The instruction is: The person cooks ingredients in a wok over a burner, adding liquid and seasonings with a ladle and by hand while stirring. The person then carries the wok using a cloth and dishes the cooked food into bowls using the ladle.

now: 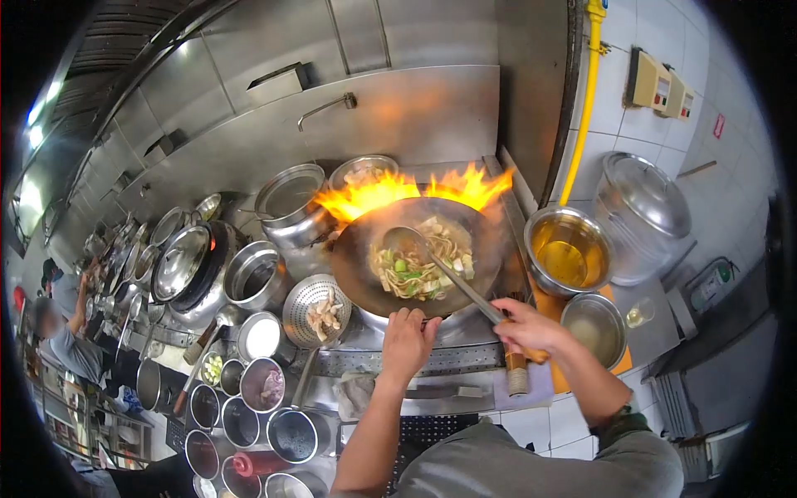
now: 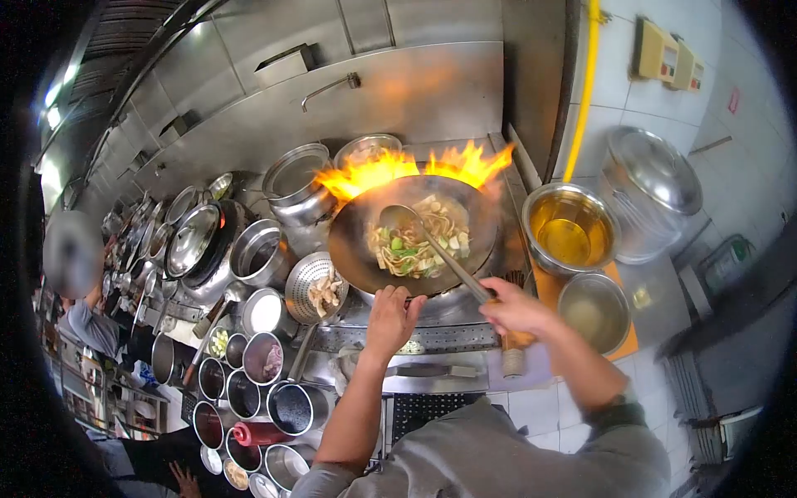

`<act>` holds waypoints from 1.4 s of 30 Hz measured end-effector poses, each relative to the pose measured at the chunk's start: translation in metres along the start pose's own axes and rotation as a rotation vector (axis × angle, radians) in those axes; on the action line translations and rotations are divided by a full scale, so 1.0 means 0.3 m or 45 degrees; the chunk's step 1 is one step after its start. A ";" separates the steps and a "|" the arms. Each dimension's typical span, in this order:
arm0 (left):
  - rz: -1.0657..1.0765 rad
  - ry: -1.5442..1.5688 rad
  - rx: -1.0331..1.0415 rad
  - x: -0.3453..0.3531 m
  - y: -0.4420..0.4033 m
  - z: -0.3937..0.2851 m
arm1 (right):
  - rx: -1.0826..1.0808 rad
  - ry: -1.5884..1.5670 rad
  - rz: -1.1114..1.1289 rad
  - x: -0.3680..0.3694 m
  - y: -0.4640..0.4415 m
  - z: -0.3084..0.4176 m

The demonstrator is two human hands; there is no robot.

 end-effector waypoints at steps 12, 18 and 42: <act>0.016 -0.001 -0.052 0.025 -0.017 0.010 | -0.054 0.026 0.022 -0.043 0.045 -0.041; -0.021 -0.009 -0.031 -0.025 -0.008 -0.017 | -0.010 0.462 -0.474 -0.007 0.094 -0.035; 0.039 0.227 -0.427 -0.373 0.386 -0.122 | 0.040 1.514 -0.503 -0.048 0.041 0.137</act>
Point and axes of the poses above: each hand's wrist, its own y-axis away from the middle knuckle, its own x-axis out of the palm, z = x × y, the point moved 1 cm from there along -y, towards the middle knuckle, and after that the axes turned 10 degrees about x, right-handed, at the moved point
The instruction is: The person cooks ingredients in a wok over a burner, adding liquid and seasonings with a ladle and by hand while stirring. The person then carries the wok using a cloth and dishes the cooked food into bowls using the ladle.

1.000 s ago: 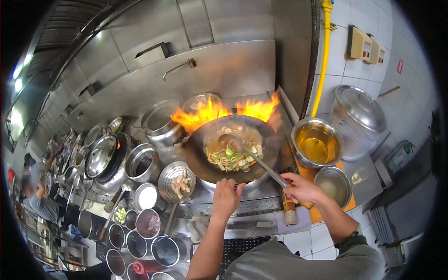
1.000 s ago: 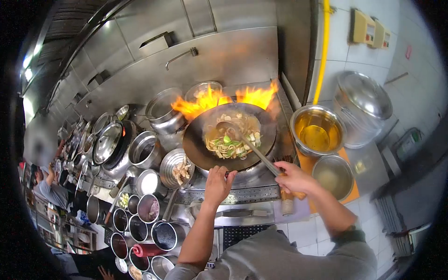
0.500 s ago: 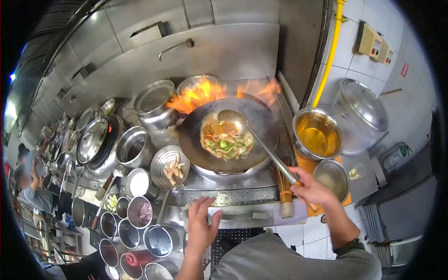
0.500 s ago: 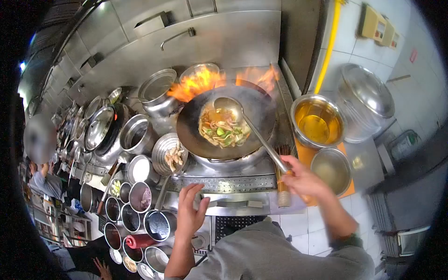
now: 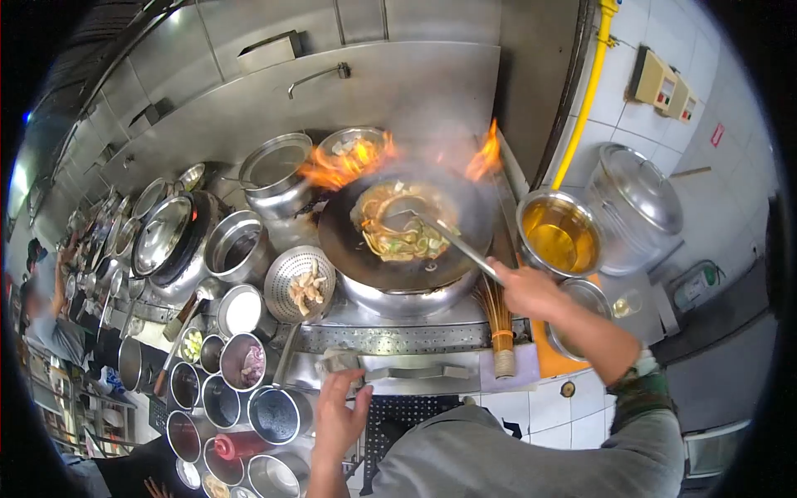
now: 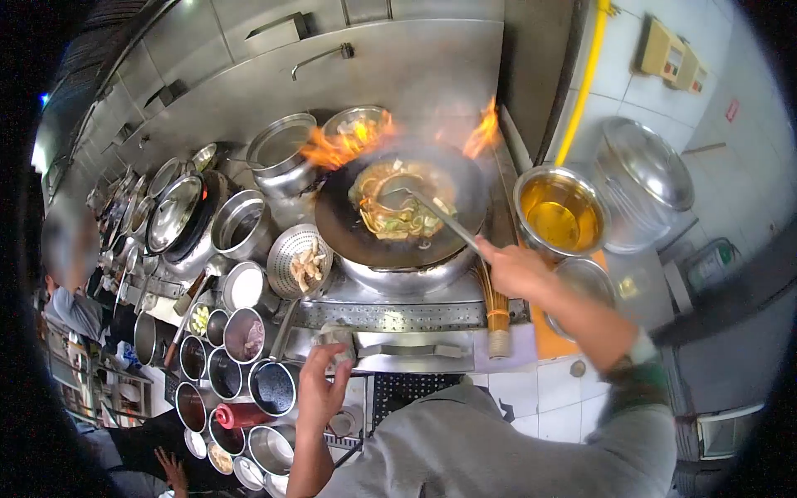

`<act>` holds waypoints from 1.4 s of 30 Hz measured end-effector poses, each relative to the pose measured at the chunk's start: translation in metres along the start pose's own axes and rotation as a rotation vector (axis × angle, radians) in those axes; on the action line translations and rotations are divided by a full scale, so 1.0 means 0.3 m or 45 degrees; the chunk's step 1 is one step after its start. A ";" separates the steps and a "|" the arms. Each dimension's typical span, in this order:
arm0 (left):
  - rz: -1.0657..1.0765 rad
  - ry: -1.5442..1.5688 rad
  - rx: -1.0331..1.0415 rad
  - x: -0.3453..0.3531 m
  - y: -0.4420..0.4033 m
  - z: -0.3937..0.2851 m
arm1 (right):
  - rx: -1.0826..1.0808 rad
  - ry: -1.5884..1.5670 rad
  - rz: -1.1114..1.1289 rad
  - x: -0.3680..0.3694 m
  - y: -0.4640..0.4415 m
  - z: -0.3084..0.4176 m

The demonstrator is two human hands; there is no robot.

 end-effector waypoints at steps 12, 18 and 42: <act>-0.016 0.010 -0.075 -0.033 0.069 -0.014 | 0.008 -1.059 0.259 0.107 -0.065 0.041; -0.101 -0.005 -0.334 -0.070 0.138 0.014 | -0.030 -0.941 0.093 0.156 0.006 -0.078; -0.344 -0.054 -0.494 -0.183 0.398 0.105 | -0.628 -1.139 0.946 0.371 0.017 0.887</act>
Point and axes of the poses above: each hand's wrist, its own y-axis away from the middle knuckle, its own x-axis out of the palm, z = x × y, the point moved 1 cm from there along -y, towards the middle knuckle, and after that the axes turned 10 degrees about x, right-handed, at the moved point
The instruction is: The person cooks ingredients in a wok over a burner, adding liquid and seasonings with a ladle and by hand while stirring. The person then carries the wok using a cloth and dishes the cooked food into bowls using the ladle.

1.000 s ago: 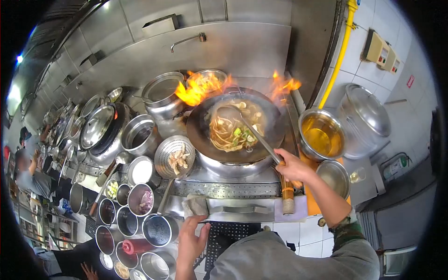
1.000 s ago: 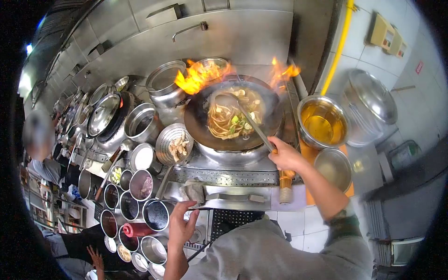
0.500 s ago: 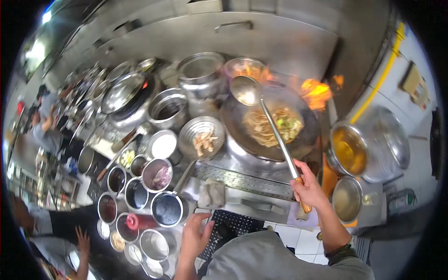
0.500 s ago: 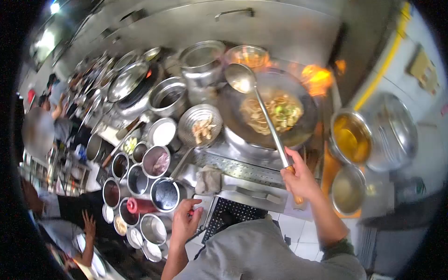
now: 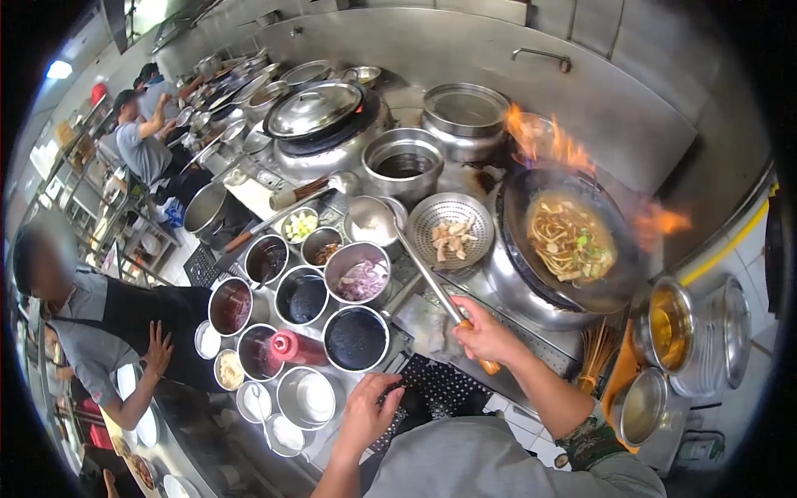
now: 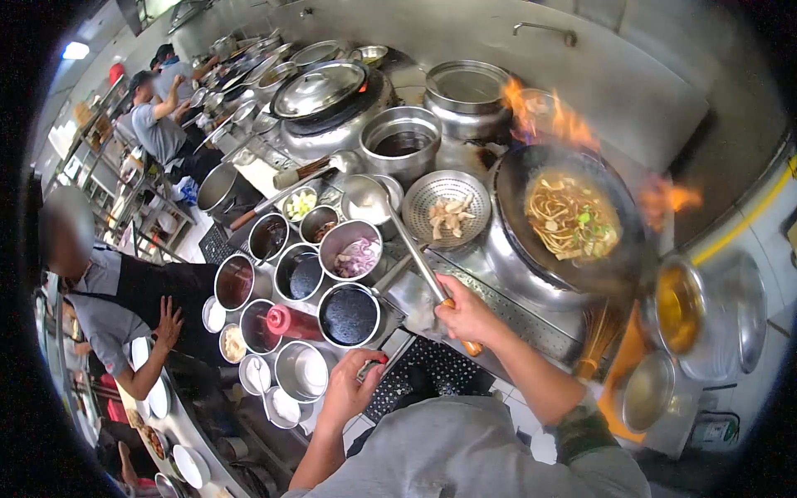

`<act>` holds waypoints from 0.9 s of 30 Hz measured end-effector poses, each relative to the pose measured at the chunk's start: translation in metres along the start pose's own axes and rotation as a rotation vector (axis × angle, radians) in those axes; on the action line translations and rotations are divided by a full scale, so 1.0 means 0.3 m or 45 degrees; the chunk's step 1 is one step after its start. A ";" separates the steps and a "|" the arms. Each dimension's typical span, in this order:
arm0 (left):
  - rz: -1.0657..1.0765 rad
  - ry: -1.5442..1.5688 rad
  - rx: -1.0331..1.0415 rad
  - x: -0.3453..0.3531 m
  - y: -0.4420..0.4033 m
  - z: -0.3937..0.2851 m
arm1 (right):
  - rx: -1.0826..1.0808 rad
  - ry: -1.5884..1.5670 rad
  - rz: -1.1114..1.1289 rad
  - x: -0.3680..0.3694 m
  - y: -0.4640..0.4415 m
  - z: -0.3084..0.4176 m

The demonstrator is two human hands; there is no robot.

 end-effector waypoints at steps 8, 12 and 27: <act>-0.015 -0.001 0.006 -0.020 -0.020 -0.001 | 0.106 -0.165 0.059 0.001 0.007 0.030; 0.011 0.024 0.005 -0.020 -0.029 0.001 | 0.122 -0.191 0.056 0.004 0.050 0.043; 0.049 0.004 -0.035 0.002 0.002 0.018 | 0.112 -0.239 0.059 0.011 0.032 0.032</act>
Point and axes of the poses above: each hand's wrist, its own y-axis away from the middle knuckle, its own x-axis out of the palm, z = x × y, the point moved 1 cm from there along -y, towards the middle knuckle, and after that the axes turned 10 degrees about x, right-handed, at the moved point
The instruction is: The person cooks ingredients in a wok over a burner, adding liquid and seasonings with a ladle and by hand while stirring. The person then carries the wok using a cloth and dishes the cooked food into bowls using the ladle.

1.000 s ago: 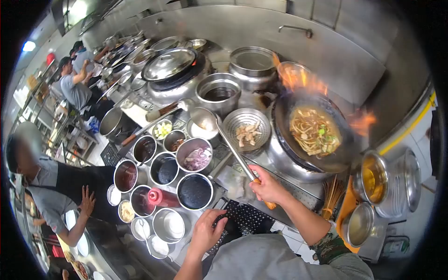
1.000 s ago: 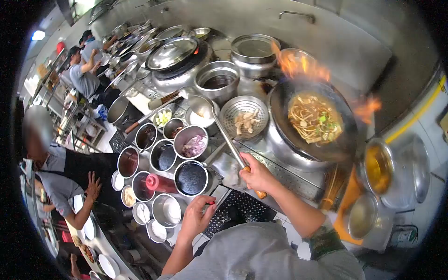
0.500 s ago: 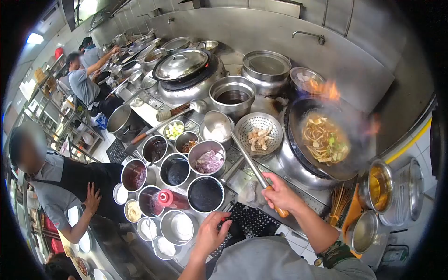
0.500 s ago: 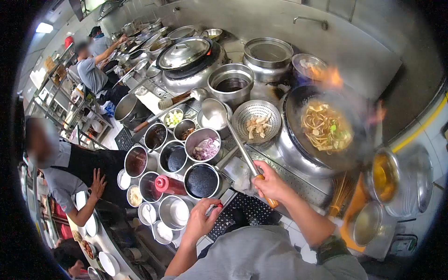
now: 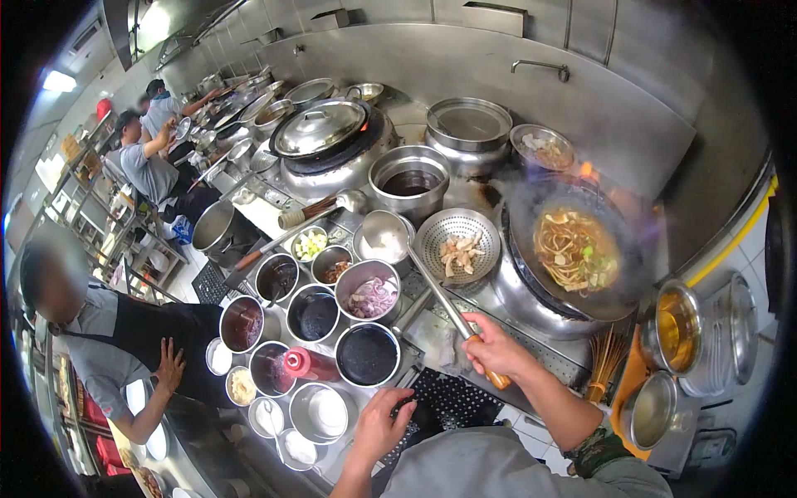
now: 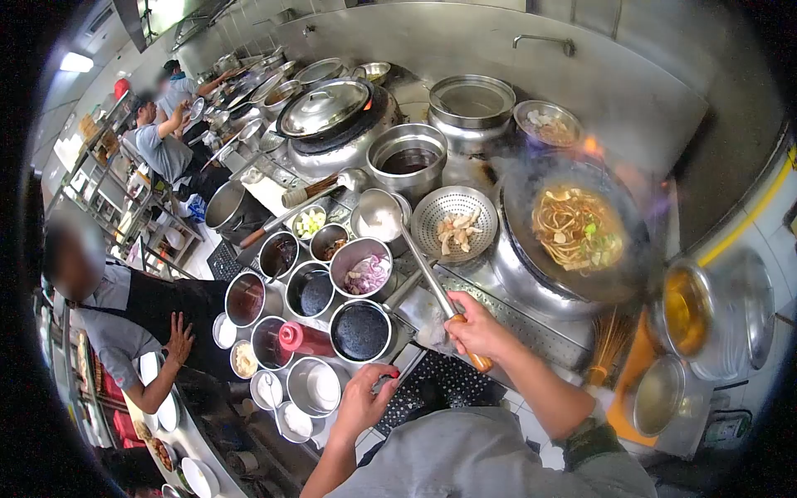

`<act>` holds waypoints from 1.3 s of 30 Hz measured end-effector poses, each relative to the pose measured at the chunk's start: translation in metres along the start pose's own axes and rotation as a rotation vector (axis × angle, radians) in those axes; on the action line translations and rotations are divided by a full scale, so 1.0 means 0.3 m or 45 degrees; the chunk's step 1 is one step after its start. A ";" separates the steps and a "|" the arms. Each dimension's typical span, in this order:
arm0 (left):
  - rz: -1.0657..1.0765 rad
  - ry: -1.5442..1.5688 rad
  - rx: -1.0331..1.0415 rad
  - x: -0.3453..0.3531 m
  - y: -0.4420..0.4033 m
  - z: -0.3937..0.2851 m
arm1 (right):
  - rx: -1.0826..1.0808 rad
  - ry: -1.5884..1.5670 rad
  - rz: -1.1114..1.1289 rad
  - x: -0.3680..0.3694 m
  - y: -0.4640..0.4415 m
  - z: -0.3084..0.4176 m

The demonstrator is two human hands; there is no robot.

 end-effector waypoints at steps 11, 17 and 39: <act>0.010 0.013 -0.014 -0.005 0.019 0.016 | 0.058 -0.103 0.027 0.003 -0.025 0.005; 0.002 -0.002 0.031 -0.004 0.024 0.039 | 0.076 -0.155 0.068 0.011 -0.035 0.005; 0.135 0.048 0.912 0.450 -0.524 -0.318 | -0.242 -0.756 -0.463 -0.474 0.585 -0.187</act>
Point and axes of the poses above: each hand's wrist, its own y-axis away from the middle knuckle, its own x-axis out of the palm, z = x × y, the point moved 1 cm from there along -y, towards the middle knuckle, and after that the axes turned 10 degrees about x, right-handed, at the moved point
